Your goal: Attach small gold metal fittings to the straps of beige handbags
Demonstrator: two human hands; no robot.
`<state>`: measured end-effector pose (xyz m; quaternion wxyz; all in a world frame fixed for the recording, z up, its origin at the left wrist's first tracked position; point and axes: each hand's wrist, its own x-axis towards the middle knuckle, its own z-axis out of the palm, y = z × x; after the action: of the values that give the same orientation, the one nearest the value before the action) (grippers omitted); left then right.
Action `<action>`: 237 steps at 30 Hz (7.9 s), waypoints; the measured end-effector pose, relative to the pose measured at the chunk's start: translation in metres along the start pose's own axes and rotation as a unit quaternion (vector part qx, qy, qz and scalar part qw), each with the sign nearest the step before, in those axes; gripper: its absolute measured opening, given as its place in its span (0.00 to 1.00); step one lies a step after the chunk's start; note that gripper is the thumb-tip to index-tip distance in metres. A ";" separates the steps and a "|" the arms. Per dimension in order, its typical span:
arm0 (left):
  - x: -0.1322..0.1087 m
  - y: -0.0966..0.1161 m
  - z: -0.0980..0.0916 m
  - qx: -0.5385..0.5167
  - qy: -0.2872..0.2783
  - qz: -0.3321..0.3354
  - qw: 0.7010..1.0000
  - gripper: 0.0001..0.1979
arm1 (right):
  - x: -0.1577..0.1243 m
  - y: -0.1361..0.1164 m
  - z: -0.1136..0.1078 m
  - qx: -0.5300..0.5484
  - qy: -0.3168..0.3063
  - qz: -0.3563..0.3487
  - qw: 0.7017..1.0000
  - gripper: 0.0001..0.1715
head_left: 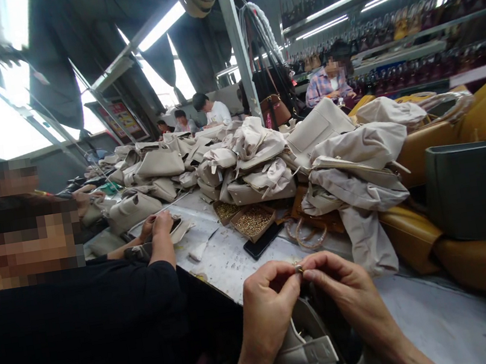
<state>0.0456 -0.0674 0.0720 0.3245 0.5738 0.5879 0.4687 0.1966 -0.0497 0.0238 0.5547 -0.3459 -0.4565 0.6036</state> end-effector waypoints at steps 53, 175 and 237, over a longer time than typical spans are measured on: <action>0.009 -0.021 -0.049 -0.042 -0.007 0.075 0.996 0.04 | -0.007 -0.001 -0.015 -0.256 -0.032 -0.194 0.946 0.07; 0.027 -0.058 0.024 -0.046 -0.031 -0.091 0.994 0.13 | -0.008 0.048 -0.026 -0.407 0.058 -0.191 0.891 0.12; 0.028 -0.050 0.030 -0.007 -0.039 -0.059 0.997 0.13 | 0.001 0.043 -0.030 -0.512 0.061 -0.187 0.836 0.07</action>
<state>0.0506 -0.0295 0.0201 0.3781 0.5535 0.6047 0.4302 0.2084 -0.0422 -0.0267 0.4276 -0.5242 -0.7217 0.1464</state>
